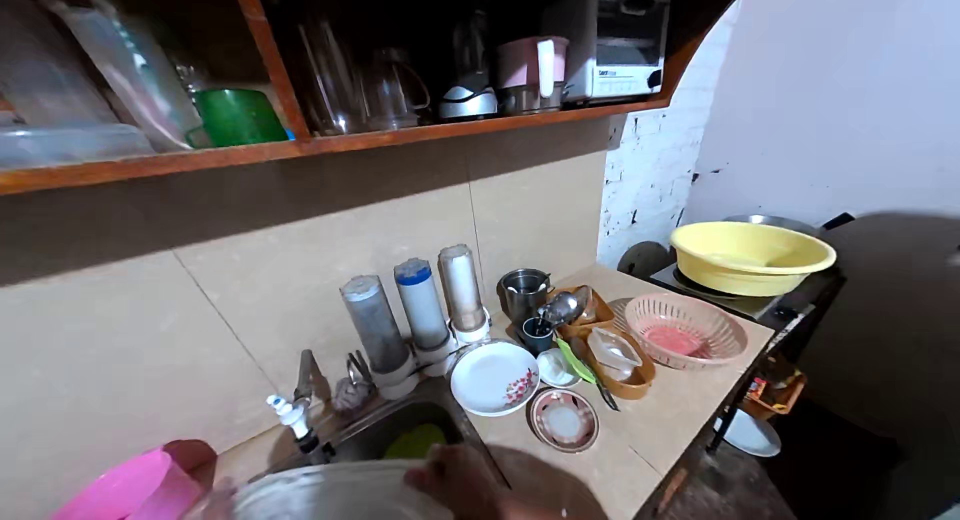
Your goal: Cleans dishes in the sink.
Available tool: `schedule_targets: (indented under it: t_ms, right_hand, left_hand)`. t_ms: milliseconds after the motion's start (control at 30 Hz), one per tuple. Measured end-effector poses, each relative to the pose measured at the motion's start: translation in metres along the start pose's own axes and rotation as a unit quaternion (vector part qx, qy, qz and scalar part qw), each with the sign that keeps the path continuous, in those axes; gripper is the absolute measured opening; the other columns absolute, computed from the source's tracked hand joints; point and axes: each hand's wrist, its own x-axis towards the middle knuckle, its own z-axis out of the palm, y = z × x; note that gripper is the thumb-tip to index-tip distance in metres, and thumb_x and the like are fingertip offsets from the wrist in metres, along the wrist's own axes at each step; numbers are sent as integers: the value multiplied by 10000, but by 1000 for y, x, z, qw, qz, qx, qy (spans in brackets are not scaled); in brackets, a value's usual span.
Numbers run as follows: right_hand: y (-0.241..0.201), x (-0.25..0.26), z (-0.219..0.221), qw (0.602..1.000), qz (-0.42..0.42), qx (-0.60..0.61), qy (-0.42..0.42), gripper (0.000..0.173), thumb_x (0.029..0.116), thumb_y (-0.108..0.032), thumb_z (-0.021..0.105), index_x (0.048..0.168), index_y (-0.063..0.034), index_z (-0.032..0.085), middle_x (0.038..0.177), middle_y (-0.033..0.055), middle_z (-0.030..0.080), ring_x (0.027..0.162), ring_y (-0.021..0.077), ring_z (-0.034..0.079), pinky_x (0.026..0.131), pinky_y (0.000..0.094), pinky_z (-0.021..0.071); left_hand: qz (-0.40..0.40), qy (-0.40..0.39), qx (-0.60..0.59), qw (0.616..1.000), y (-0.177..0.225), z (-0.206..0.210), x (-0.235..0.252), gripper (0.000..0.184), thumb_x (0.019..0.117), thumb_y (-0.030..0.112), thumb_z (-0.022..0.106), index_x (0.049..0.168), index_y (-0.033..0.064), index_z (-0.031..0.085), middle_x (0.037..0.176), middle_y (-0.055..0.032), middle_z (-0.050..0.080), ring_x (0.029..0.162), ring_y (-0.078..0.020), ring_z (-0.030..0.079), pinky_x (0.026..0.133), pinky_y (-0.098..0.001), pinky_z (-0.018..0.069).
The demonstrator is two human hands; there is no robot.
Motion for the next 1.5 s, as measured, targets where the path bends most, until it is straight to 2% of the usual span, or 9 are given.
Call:
schedule_targets:
  t_ms: [67,133,333,500,600,767,933,1167,1500]
  right_hand:
    - [-10,7,16,1000,-17,24,-4,450,1047,-375,556,1092,57,674,976,234,689,945,363,675,871,563,521]
    - [-35,7,34,993,-19,90,68,398,1068,-296,509,1047,70,665,906,201,667,864,296,653,821,483,526]
    - [-38,20,24,940,-88,202,259,302,977,-170,620,717,-16,616,614,-56,519,581,-8,501,598,213,465]
    - [-32,27,-2,993,-28,81,78,328,930,-292,734,969,32,707,786,79,669,727,132,636,744,361,553]
    - [-37,28,-3,992,-91,43,72,323,977,-262,658,819,21,660,652,4,563,591,50,524,617,264,477]
    - [-21,21,1,962,-132,165,175,326,972,-162,628,661,-67,605,569,-77,510,509,-22,471,516,180,423]
    - [-6,15,18,916,40,363,166,378,1061,-168,526,712,-46,600,560,-29,515,486,51,482,495,228,432]
    - [-34,14,41,880,83,465,54,365,1125,-246,293,1182,-39,588,891,25,662,780,92,648,709,294,567]
    - [-26,16,78,742,215,624,113,350,1107,-351,323,1128,-82,546,854,59,613,729,155,630,652,341,553]
  left_hand:
    - [154,-71,161,972,59,22,-15,357,1038,155,550,1032,-177,679,986,-297,712,959,-362,706,928,-537,538]
    - [264,-97,226,933,98,57,-34,263,982,117,614,1007,-115,734,984,-312,725,957,-487,713,885,-649,542]
    - [156,-60,-8,986,56,39,-2,276,1002,55,481,1031,-147,666,943,-120,692,875,-30,622,872,-229,508]
    - [120,-156,217,956,93,48,-24,337,1037,213,575,1157,-70,711,1110,-259,721,1101,-387,691,1014,-556,511]
    - [334,-66,279,898,90,73,-36,278,930,262,656,862,9,749,844,-183,743,814,-375,750,699,-563,602]
    - [62,-171,150,972,32,32,-4,293,1011,152,575,1159,-75,687,1102,-252,706,1080,-359,678,1014,-530,502]
    - [-38,-18,157,987,3,27,-6,317,1044,186,554,1197,-63,677,1123,-280,701,1104,-417,670,1013,-595,475]
    - [183,-258,321,893,92,101,-69,415,1070,245,457,1353,0,638,1425,-194,608,1455,-365,440,1234,-518,282]
    - [503,-7,340,794,-32,75,-126,276,1008,232,561,1185,142,753,1233,-75,740,1248,-298,649,1082,-508,481]
